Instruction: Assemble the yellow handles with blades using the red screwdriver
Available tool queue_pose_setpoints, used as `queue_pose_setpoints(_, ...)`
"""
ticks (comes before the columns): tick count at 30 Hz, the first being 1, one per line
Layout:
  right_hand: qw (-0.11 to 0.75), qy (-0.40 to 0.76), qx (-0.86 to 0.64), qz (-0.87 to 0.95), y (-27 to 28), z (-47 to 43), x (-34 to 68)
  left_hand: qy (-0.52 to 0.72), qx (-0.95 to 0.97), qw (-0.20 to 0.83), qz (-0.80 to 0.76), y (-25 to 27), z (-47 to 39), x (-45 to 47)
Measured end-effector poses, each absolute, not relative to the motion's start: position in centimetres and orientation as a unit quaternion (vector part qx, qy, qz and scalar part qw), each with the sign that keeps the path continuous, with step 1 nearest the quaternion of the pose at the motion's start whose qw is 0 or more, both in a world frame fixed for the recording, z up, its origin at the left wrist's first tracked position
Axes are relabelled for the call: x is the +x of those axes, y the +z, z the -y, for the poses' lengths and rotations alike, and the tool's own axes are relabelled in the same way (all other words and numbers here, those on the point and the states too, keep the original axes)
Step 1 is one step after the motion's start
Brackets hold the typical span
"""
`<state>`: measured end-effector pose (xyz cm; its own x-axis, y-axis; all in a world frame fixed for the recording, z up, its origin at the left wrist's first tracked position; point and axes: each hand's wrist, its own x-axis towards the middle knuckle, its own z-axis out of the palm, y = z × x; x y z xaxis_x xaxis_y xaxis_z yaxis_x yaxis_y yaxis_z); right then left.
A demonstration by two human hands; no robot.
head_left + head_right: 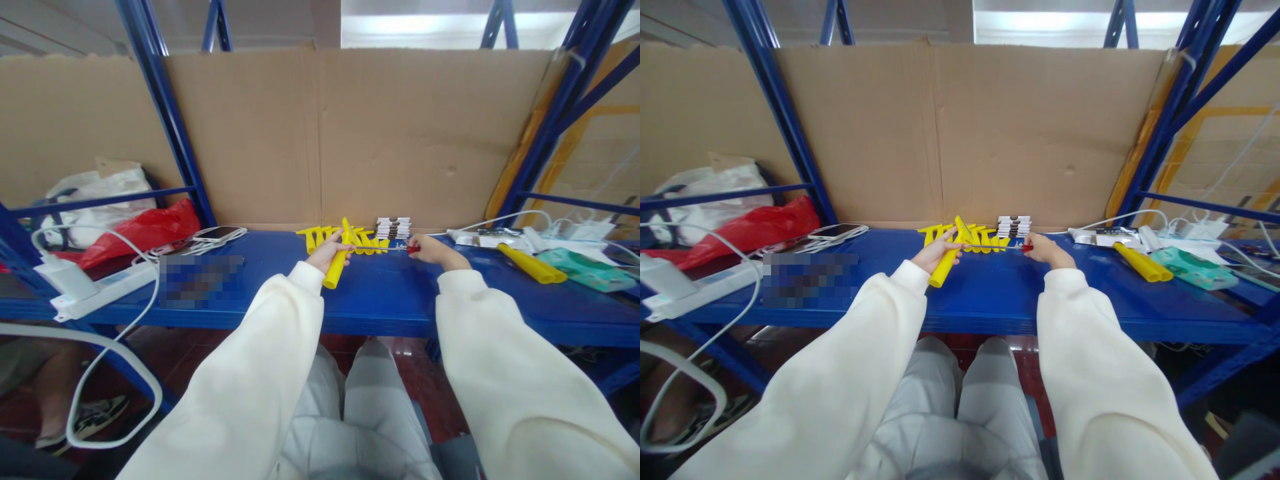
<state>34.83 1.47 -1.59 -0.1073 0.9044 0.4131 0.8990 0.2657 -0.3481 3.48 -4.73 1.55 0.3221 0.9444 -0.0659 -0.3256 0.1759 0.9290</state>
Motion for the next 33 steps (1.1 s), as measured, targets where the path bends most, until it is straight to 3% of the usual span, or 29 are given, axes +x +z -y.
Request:
queue_pose_setpoints(4, 0.240, 0.008, -0.654, 0.717, -0.7, -0.6, 34.5, 0.477, 0.432, 0.680, -0.351, 1.4, 4.6, 3.5)
queue_pose_setpoints(13, 0.233, -0.025, -0.688, 0.687, 0.0, -0.1, 34.4, 0.496, 0.427, 0.655, -0.378, 1.4, 4.6, 3.5)
queue_pose_setpoints(20, 0.291, -0.058, -0.664, 0.686, 0.2, 0.3, 34.3, 0.490, 0.432, 0.652, -0.385, 1.3, 4.3, 3.4)
queue_pose_setpoints(27, 0.355, 0.008, -0.588, 0.726, -0.1, 0.3, 33.4, 0.484, 0.436, 0.650, -0.392, 1.1, 3.9, 3.3)
queue_pose_setpoints(33, 0.361, 0.007, -0.560, 0.746, -0.7, -0.4, 33.5, 0.496, 0.432, 0.637, -0.402, 0.9, 3.8, 3.1)
